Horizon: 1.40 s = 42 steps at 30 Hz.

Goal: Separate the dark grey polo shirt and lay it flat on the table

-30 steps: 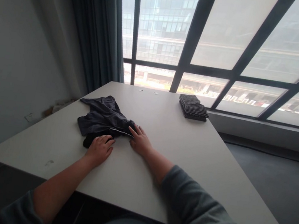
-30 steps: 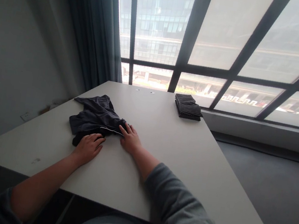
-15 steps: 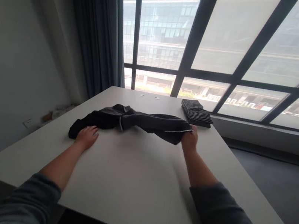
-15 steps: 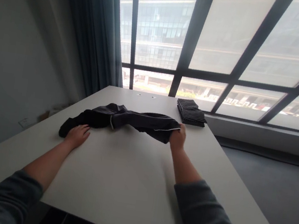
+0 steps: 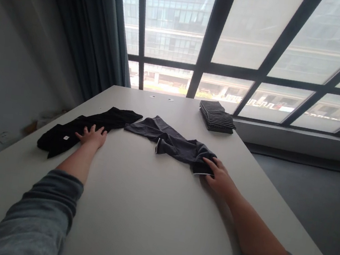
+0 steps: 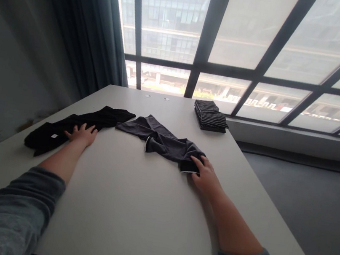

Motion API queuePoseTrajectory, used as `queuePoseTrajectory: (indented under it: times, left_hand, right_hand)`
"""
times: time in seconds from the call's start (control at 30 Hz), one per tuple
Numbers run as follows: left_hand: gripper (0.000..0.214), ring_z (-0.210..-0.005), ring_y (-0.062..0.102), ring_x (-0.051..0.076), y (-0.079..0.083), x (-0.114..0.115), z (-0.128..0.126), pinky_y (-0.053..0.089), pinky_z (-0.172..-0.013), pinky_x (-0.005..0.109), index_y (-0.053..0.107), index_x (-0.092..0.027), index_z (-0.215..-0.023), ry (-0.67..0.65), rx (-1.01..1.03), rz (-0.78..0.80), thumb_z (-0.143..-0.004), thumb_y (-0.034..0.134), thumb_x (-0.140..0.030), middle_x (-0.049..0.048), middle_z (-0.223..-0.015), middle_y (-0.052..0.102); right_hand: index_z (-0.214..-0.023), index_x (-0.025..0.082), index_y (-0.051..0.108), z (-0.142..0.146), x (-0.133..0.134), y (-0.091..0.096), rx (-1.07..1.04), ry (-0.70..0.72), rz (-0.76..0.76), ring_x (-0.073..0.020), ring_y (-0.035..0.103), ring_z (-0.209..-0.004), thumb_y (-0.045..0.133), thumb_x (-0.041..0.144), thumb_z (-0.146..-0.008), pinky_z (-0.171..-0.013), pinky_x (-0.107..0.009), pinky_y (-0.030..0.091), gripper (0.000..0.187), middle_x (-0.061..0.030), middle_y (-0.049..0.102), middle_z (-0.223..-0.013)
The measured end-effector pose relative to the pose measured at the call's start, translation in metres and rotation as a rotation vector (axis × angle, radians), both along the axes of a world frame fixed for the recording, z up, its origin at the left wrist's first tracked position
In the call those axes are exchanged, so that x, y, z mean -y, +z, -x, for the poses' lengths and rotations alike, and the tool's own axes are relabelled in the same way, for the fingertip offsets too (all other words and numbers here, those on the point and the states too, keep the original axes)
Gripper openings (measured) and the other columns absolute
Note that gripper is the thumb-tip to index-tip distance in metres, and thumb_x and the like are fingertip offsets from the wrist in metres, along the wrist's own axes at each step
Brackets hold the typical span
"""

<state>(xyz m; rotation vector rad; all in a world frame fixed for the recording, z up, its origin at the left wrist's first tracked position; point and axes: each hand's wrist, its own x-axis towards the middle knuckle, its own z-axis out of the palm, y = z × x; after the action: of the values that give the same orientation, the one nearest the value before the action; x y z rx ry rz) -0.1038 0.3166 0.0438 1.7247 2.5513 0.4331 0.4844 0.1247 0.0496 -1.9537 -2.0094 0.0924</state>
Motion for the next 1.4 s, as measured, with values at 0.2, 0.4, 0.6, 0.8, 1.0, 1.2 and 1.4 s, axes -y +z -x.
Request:
queuePoseTrajectory:
  times: [0.2, 0.4, 0.6, 0.8, 1.0, 1.2, 1.4]
  left_hand:
    - [0.06, -0.158, 0.011, 0.055, 0.002, -0.063, -0.004, 0.005, -0.108, 0.091, 0.061, -0.035, -0.149, 0.134, 0.07, 0.013, -0.097, 0.044, -0.059, 0.0152, -0.172, 0.034]
    - [0.057, -0.159, 0.014, 0.049, 0.004, -0.088, -0.012, 0.007, -0.116, 0.084, 0.062, -0.031, -0.147, 0.197, 0.014, -0.085, -0.098, 0.045, -0.055, 0.0167, -0.169, 0.036]
    - [0.051, -0.151, 0.04, 0.035, 0.004, -0.109, -0.026, 0.026, -0.125, 0.063, 0.062, -0.025, -0.146, -0.27, -0.05, 0.003, -0.103, 0.039, -0.04, 0.0116, -0.16, 0.053]
    - [0.064, -0.16, 0.019, 0.047, 0.016, -0.092, -0.066, 0.02, -0.121, 0.077, 0.047, -0.017, -0.16, -0.185, -0.038, -0.072, -0.104, 0.043, -0.047, 0.0193, -0.174, 0.027]
    - [0.064, -0.145, 0.051, 0.029, 0.027, 0.037, -0.19, 0.037, -0.124, 0.045, 0.055, -0.027, -0.154, -1.317, 0.036, -0.182, -0.098, 0.06, -0.057, 0.0096, -0.159, 0.055]
    - [0.064, -0.153, 0.039, 0.04, 0.009, 0.104, -0.27, 0.014, -0.129, 0.067, 0.059, -0.028, -0.15, -1.234, -0.077, -0.221, -0.088, 0.074, -0.037, 0.0136, -0.163, 0.049]
    - [0.019, -0.11, 0.07, 0.03, 0.025, 0.067, -0.253, 0.036, -0.121, 0.057, 0.071, -0.021, -0.108, -0.988, 0.098, -0.249, -0.097, 0.06, -0.031, 0.011, -0.108, 0.078]
  right_hand:
    - [-0.152, 0.029, 0.062, 0.005, 0.002, -0.005, 0.098, 0.029, 0.056, -0.037, 0.049, -0.14, 0.066, 0.04, -0.086, -0.123, -0.048, 0.038, 0.067, -0.0129, 0.049, -0.155]
    - [-0.142, 0.03, 0.07, 0.011, 0.006, 0.011, 0.102, 0.011, 0.109, -0.0328, 0.065, -0.111, 0.066, 0.046, -0.088, -0.099, -0.042, 0.053, 0.056, -0.0124, 0.071, -0.121]
    - [-0.128, 0.032, 0.075, 0.02, 0.02, 0.026, 0.071, -0.009, 0.254, -0.0295, 0.073, -0.089, 0.062, 0.051, -0.092, -0.073, -0.033, 0.052, 0.043, -0.0082, 0.079, -0.105]
    - [-0.138, 0.028, 0.072, 0.021, 0.024, 0.032, -0.113, 0.163, 0.241, -0.0281, 0.073, -0.107, 0.054, 0.038, -0.093, -0.094, -0.037, 0.056, 0.05, -0.0086, 0.077, -0.122]
    - [-0.143, 0.026, 0.067, 0.04, 0.038, 0.044, -0.309, 0.428, 0.162, -0.0254, 0.07, -0.111, 0.056, 0.036, -0.099, -0.099, -0.038, 0.057, 0.047, -0.0115, 0.073, -0.124]
    - [-0.151, 0.03, 0.06, 0.038, 0.03, 0.033, -0.286, 0.49, 0.043, -0.0294, 0.053, -0.142, 0.071, 0.021, -0.084, -0.121, -0.046, 0.044, 0.068, -0.0108, 0.056, -0.152]
    - [-0.127, 0.023, 0.075, 0.03, 0.002, 0.008, -0.416, 0.146, -0.078, -0.0271, 0.069, -0.117, 0.063, 0.013, -0.08, -0.111, -0.045, 0.053, 0.05, -0.0097, 0.072, -0.126]
